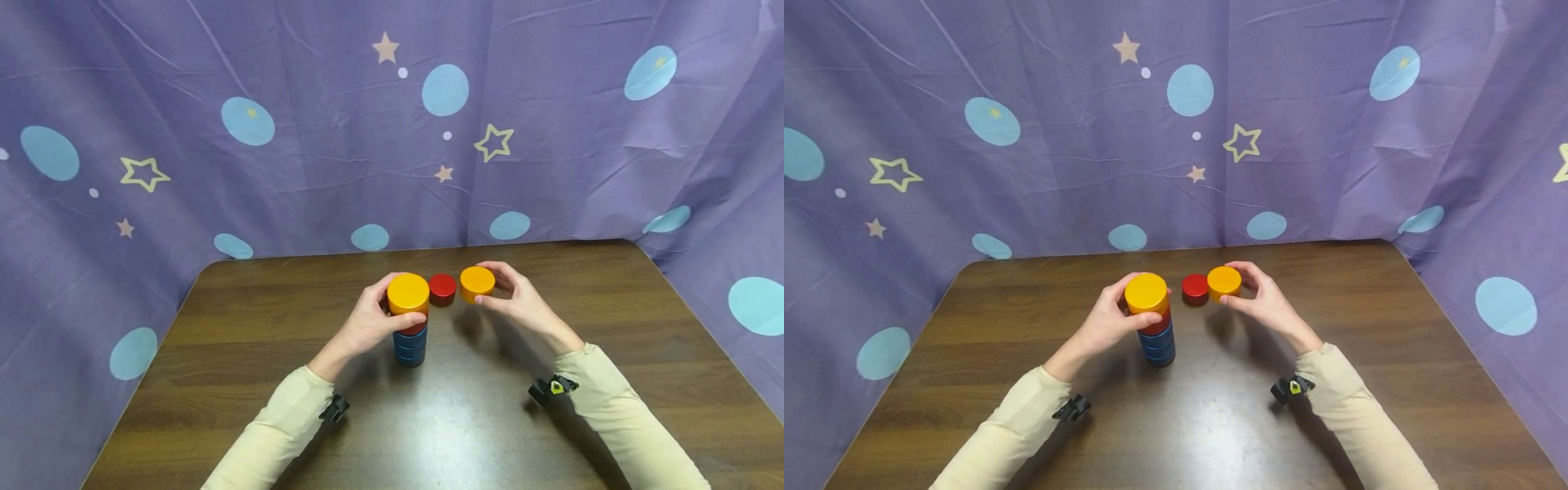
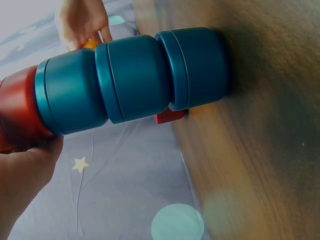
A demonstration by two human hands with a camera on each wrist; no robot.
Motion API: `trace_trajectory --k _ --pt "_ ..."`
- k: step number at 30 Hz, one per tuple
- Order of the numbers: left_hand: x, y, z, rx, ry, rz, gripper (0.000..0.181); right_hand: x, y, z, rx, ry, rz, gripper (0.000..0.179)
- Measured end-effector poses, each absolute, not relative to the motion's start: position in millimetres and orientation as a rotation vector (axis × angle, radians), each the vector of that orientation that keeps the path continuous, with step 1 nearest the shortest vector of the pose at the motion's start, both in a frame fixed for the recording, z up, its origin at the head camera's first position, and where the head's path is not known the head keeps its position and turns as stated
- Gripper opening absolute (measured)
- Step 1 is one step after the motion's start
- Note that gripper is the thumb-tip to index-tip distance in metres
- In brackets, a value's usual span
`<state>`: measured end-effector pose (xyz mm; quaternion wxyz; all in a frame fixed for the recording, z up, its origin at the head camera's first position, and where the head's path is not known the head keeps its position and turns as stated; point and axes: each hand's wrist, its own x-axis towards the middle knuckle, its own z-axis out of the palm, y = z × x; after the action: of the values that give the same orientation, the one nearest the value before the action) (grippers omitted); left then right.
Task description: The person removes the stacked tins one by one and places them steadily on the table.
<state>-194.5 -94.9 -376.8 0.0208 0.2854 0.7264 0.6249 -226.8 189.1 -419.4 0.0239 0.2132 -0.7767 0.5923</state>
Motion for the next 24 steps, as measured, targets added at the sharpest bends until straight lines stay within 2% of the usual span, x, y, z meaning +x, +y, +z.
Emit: trace_trajectory --k 24 --pt "-195 -95 -378 0.897 2.233 1.946 0.052 -253 195 -453 0.493 -2.473 1.870 0.059"
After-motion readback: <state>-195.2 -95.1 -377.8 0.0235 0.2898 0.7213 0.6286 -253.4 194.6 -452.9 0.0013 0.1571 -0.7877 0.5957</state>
